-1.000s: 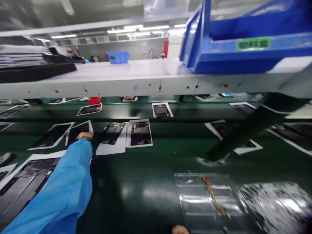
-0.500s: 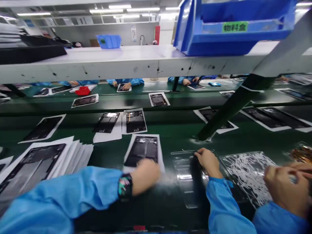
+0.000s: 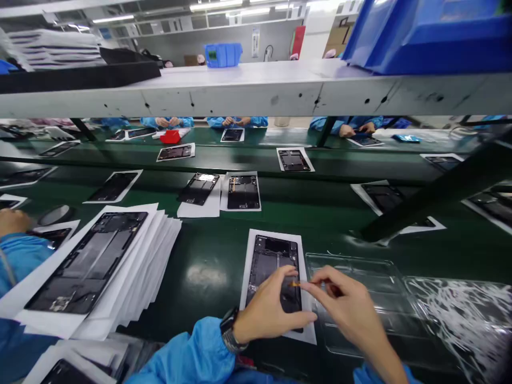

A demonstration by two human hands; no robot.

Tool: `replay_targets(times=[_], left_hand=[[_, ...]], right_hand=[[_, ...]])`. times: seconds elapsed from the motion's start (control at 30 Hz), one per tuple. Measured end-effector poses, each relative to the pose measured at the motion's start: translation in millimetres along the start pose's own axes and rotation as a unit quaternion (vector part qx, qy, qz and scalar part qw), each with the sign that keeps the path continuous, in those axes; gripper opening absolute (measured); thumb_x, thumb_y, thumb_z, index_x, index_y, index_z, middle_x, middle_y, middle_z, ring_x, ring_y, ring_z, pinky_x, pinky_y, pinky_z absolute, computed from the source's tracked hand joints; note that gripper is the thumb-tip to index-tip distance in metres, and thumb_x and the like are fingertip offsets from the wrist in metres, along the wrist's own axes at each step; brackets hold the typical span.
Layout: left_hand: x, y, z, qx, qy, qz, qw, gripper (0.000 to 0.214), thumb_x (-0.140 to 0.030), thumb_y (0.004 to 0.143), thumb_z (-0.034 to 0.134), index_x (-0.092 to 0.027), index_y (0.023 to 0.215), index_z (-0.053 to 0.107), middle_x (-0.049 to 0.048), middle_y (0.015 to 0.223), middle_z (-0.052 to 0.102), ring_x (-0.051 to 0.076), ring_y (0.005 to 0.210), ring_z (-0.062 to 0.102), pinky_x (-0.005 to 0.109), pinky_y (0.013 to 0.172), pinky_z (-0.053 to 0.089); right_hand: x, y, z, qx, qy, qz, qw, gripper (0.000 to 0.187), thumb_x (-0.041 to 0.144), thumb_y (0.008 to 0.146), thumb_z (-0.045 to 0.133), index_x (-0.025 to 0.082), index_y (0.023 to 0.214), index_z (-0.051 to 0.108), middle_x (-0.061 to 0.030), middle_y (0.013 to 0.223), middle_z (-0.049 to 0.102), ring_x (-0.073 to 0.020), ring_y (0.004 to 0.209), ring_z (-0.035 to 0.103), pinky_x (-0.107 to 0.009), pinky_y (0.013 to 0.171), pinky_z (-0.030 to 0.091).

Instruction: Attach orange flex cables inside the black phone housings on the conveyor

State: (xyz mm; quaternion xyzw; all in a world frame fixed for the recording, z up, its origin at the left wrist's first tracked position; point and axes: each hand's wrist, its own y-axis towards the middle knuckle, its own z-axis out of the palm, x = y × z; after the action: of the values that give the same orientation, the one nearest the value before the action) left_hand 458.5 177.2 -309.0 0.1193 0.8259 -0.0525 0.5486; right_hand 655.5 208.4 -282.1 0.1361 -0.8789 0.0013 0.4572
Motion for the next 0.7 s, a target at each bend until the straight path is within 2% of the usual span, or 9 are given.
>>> replay_targets(times=[0.07,0.13,0.17,0.23,0.33,0.47,0.57,0.7], left_hand=[[6.3,2.8,6.8,-0.009,-0.046,-0.016,0.999,0.055,-0.03,0.078,0.073,-0.02,0.126,0.049,0.0057,0.117,0.063,0.021,0.106,0.062,0.03,0.091,0.048],[20.4,5.6,7.6,-0.025,-0.055,-0.041,0.997,0.027,-0.023,0.085,0.062,-0.018,0.111,0.054,0.0014,0.094,0.068,0.016,0.087,0.065,0.026,0.08,0.049],[29.1,6.7,4.8,-0.03,-0.045,-0.055,0.997,0.021,-0.02,0.087,0.058,-0.017,0.107,0.055,-0.0003,0.085,0.067,0.015,0.08,0.065,0.025,0.076,0.048],[46.4,7.9,-6.3,-0.026,0.003,-0.078,0.997,0.024,-0.016,0.087,0.056,-0.017,0.11,0.054,-0.0023,0.078,0.067,0.015,0.076,0.064,0.025,0.075,0.047],[63.5,8.8,-29.8,-0.007,0.117,-0.096,0.988,0.031,-0.013,0.084,0.059,-0.019,0.113,0.053,-0.0029,0.079,0.068,0.016,0.076,0.064,0.026,0.075,0.046],[68.9,13.3,-54.4,0.036,0.308,-0.074,0.948,0.013,-0.015,0.091,0.051,-0.018,0.101,0.06,0.0031,0.087,0.068,0.02,0.08,0.065,0.028,0.071,0.046],[71.3,19.2,-61.6,0.069,0.395,-0.034,0.916,0.019,-0.01,0.094,0.042,-0.015,0.093,0.061,0.0071,0.09,0.067,0.022,0.084,0.064,0.029,0.072,0.047],[78.4,25.7,-60.5,0.086,0.444,0.012,0.892,0.012,-0.008,0.09,0.049,-0.013,0.093,0.06,0.0082,0.091,0.065,0.024,0.086,0.061,0.032,0.074,0.05]], right_hand=[[12.1,16.0,18.5,0.006,-0.03,-0.042,0.999,0.03,0.047,0.085,0.064,0.022,0.071,0.056,-0.0009,0.074,0.058,-0.0144,0.057,0.048,-0.029,0.056,0.038],[13.4,38.6,33.7,0.048,-0.015,-0.041,0.998,0.029,0.044,0.085,0.064,0.021,0.07,0.054,-0.0006,0.072,0.059,-0.0145,0.059,0.05,-0.028,0.057,0.039],[11.3,51.3,41.2,0.082,0.015,-0.024,0.996,0.028,0.044,0.084,0.065,0.021,0.073,0.054,0.0003,0.069,0.059,-0.0147,0.058,0.051,-0.027,0.057,0.039],[3.4,77.4,57.5,0.145,0.082,0.012,0.986,0.027,0.044,0.08,0.069,0.021,0.077,0.055,0.0023,0.06,0.058,-0.0151,0.056,0.054,-0.026,0.056,0.041],[-13.3,111.9,83.3,0.185,0.114,0.035,0.975,0.033,0.048,0.073,0.074,0.018,0.072,0.058,0.0009,0.056,0.059,-0.015,0.054,0.054,-0.026,0.054,0.04],[-35.2,139.6,104.4,0.229,0.114,0.045,0.966,0.033,0.047,0.072,0.072,0.015,0.071,0.065,-0.0036,0.062,0.064,-0.0156,0.059,0.057,-0.026,0.056,0.041],[-45.0,150.3,106.9,0.251,0.098,0.048,0.962,0.025,0.039,0.075,0.067,0.014,0.077,0.069,-0.0044,0.067,0.067,-0.0159,0.062,0.059,-0.026,0.059,0.043],[-48.2,162.1,108.7,0.262,0.049,0.049,0.963,0.014,0.027,0.076,0.062,0.014,0.079,0.068,-0.0024,0.063,0.065,-0.0154,0.061,0.059,-0.025,0.058,0.042]])
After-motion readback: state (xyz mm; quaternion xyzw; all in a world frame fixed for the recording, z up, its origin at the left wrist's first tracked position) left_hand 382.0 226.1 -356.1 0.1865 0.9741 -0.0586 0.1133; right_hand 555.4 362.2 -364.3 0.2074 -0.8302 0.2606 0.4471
